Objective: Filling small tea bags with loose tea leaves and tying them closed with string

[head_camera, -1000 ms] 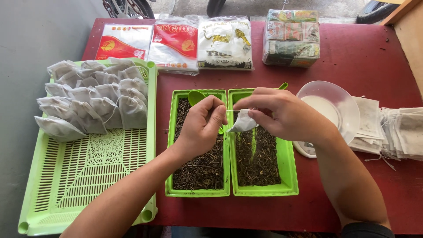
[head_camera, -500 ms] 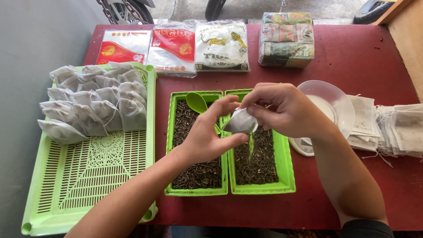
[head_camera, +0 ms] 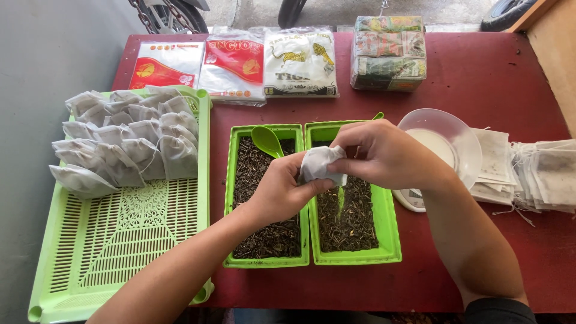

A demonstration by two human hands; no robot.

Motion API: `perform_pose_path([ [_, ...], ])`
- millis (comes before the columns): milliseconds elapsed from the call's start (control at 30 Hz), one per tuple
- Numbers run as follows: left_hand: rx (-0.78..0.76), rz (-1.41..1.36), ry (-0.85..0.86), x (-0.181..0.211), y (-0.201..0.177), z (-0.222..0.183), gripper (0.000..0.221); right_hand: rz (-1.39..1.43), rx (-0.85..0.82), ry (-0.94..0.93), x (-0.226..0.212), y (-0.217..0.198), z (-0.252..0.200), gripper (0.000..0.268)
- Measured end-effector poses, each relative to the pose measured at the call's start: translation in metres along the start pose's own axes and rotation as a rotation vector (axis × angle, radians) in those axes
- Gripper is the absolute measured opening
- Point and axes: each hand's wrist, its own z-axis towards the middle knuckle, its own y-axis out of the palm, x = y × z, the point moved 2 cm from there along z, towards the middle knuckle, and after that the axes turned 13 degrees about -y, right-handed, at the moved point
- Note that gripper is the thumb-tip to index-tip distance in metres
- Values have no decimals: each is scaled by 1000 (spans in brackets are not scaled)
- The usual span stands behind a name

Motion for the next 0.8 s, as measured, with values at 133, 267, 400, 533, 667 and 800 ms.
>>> perform_pose_path([
  [133, 18, 21, -14, 5, -1, 1, 28, -21, 40, -32, 1, 0, -1, 14],
  [267, 53, -4, -6, 7, -4, 2, 19, 32, 93, 22, -3, 4, 1, 8],
  [400, 88, -49, -3, 12, -6, 3, 17, 46, 156, 33, -3, 4, 3, 8],
  [533, 102, -82, -4, 3, -5, 3, 18, 181, 197, 81, 10, 13, 1, 9],
  [667, 103, -96, -8, -3, -6, 1, 18, 258, 196, 95, 22, 18, 0, 13],
  [800, 92, -102, -7, -15, -5, 2, 19, 291, 181, 96, 25, 19, 1, 15],
])
